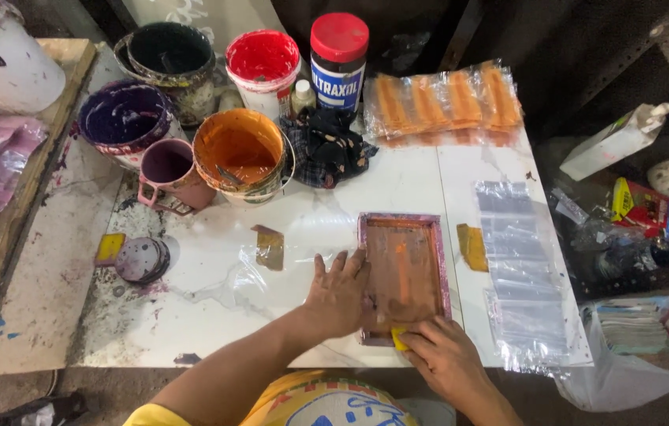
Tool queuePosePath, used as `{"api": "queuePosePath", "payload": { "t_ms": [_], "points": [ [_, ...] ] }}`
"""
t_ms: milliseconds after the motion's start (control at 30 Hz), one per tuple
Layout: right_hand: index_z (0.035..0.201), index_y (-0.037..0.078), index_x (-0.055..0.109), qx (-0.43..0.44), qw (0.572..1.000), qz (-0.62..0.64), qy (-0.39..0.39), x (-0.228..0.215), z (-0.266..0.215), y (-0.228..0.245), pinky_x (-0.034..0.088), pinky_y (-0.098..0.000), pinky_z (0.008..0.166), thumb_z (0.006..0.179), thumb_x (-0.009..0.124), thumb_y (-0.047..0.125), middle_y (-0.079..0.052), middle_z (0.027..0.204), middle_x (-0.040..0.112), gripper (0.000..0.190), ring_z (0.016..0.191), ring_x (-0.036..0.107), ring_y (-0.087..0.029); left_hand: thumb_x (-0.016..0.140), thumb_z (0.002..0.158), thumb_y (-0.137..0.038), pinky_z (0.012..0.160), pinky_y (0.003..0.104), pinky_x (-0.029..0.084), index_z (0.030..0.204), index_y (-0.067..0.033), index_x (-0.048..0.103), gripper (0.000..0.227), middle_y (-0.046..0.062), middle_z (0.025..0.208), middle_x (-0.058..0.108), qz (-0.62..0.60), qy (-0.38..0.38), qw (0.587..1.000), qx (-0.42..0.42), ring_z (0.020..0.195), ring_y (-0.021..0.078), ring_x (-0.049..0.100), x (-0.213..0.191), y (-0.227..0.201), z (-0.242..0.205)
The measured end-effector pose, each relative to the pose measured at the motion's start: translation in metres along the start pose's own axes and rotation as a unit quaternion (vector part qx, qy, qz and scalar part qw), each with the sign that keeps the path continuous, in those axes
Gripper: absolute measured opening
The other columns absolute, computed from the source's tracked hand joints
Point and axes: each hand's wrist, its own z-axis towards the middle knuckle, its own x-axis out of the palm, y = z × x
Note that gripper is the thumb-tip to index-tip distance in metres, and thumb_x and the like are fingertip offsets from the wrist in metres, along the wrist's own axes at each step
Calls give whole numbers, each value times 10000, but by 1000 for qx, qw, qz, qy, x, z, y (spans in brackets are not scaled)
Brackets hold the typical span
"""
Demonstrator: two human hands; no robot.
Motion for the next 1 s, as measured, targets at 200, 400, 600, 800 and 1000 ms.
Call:
{"api": "queuePosePath", "payload": {
  "t_ms": [200,400,600,800,1000],
  "points": [
    [1104,71,749,6,1000,10,-10,1,-2,0,512,-411,725,966,644,187,-65,1029,687,209,840,591,-266,396,1033,-309,1193,673,124,1566,-137,305,568,66,1692,119,-84,-73,993,48,1549,388,51,30,27,28],
    [1130,101,751,22,1000,-15,10,6,-6,-2,532,-417,735,925,683,163,-43,1074,706,225,888,603,-261,665,809,-637,1221,645,50,1624,-161,115,1092,48,1721,-19,-83,-9,996,26,1564,361,-37,8,15,5],
    [1078,81,747,-4,1000,-12,-3,-2,3,0,533,-386,770,921,681,129,-38,1039,728,177,862,636,-230,803,736,-644,1219,647,57,1626,-105,-123,1393,117,1712,-220,64,72,995,-11,1571,377,-133,-5,-7,-6],
    [1114,99,753,-7,1000,-30,5,-5,10,-1,541,-396,772,922,679,129,-9,1044,743,208,908,648,-236,611,717,-786,1219,666,38,1620,-88,-191,1395,140,1682,-334,61,120,991,-24,1566,403,-164,-20,-16,-15],
    [1174,84,704,-24,992,-99,67,17,-1,-19,492,-404,707,870,612,20,-44,1000,682,324,874,568,-257,590,808,-784,1214,664,45,1626,-35,-131,1322,181,1678,-331,105,108,988,-32,1550,415,-234,-18,-23,-11]
  ]
}}
